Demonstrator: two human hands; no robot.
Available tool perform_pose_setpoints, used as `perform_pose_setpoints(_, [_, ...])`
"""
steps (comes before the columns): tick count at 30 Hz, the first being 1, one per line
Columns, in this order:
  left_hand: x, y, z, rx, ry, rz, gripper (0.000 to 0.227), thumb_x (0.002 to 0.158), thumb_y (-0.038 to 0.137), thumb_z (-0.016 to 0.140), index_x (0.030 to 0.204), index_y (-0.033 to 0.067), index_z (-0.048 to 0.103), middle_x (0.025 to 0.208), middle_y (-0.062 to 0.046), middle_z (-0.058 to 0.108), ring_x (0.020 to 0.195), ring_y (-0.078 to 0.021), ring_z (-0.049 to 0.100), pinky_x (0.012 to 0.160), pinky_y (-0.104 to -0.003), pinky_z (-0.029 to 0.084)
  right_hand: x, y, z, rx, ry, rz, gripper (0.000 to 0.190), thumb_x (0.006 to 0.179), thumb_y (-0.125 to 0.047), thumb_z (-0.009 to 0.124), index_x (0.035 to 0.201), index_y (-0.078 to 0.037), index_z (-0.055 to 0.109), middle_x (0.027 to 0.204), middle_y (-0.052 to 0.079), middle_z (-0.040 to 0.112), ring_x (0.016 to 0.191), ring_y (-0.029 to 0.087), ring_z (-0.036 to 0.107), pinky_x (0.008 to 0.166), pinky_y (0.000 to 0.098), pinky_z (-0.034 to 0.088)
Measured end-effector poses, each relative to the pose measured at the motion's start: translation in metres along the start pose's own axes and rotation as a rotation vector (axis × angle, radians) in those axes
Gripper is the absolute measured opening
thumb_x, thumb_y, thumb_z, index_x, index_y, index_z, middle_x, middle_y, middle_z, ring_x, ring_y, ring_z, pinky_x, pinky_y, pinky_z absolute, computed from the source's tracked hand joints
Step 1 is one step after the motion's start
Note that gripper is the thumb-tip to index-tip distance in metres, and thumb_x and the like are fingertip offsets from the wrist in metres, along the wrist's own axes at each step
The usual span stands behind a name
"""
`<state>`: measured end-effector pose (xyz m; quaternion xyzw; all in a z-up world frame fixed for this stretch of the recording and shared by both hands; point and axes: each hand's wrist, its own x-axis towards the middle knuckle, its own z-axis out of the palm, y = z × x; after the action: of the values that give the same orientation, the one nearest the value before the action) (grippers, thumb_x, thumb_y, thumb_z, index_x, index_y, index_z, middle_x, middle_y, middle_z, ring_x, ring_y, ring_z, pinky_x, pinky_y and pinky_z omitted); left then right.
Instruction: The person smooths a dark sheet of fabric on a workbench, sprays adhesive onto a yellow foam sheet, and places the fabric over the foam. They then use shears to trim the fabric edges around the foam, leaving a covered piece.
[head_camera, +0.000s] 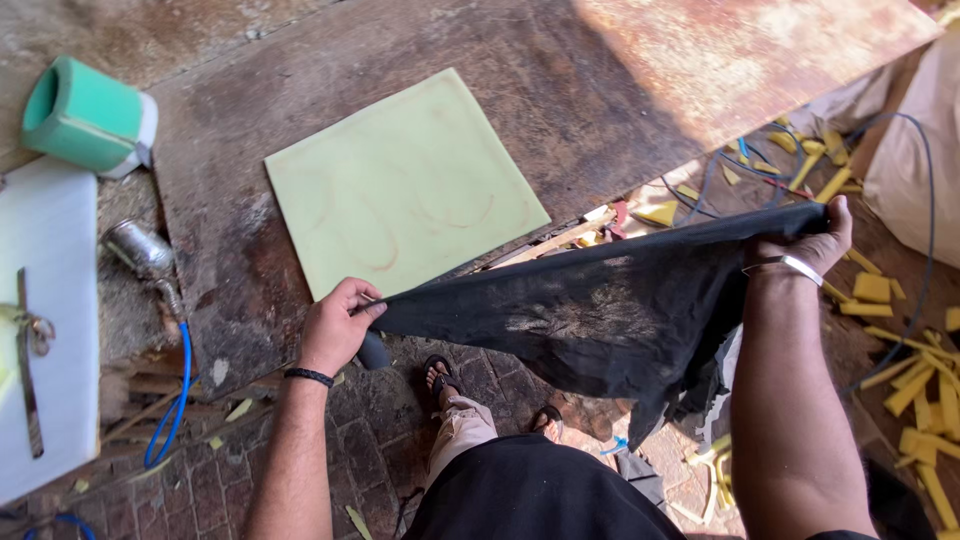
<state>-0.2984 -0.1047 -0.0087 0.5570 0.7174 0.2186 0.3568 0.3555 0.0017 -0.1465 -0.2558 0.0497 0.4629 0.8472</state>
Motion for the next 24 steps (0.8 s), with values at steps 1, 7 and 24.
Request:
perform_pose_setpoints(1, [-0.006, -0.007, -0.005, 0.073, 0.002, -0.004, 0.018, 0.089, 0.007, 0.074, 0.105, 0.0095, 0.068, 0.096, -0.005, 0.078, 0.090, -0.0173, 0.075, 0.080, -0.033, 0.059, 0.004, 0.008, 0.013, -0.079, -0.071, 0.054, 0.034, 0.087, -0.034, 0.072, 0.108, -0.006, 0.070, 0.105, 0.012, 0.073, 0.105, 0.033, 0.070, 0.103, 0.0544, 0.057])
perform_pose_setpoints(7, [-0.025, -0.073, -0.023, 0.170, 0.223, 0.007, 0.025, 0.085, -0.002, 0.071, 0.108, 0.0073, 0.068, 0.103, -0.012, 0.076, 0.098, -0.0224, 0.073, 0.083, -0.035, 0.057, 0.040, 0.053, 0.086, -0.410, -0.378, -0.003, 0.019, 0.107, -0.023, 0.071, 0.107, -0.007, 0.060, 0.092, 0.009, 0.062, 0.079, 0.028, 0.064, 0.069, 0.0397, 0.052])
perform_pose_setpoints(24, [0.148, -0.180, -0.079, -0.147, 1.177, -0.023, 0.023, 0.099, 0.022, 0.081, 0.096, 0.0019, 0.069, 0.079, -0.006, 0.069, 0.070, -0.0139, 0.059, 0.069, -0.032, 0.051, 0.132, 0.243, 0.232, -1.368, -0.329, -0.977, 0.006, 0.085, -0.003, 0.072, 0.082, -0.002, 0.067, 0.077, 0.005, 0.072, 0.065, 0.015, 0.069, 0.062, 0.0280, 0.060])
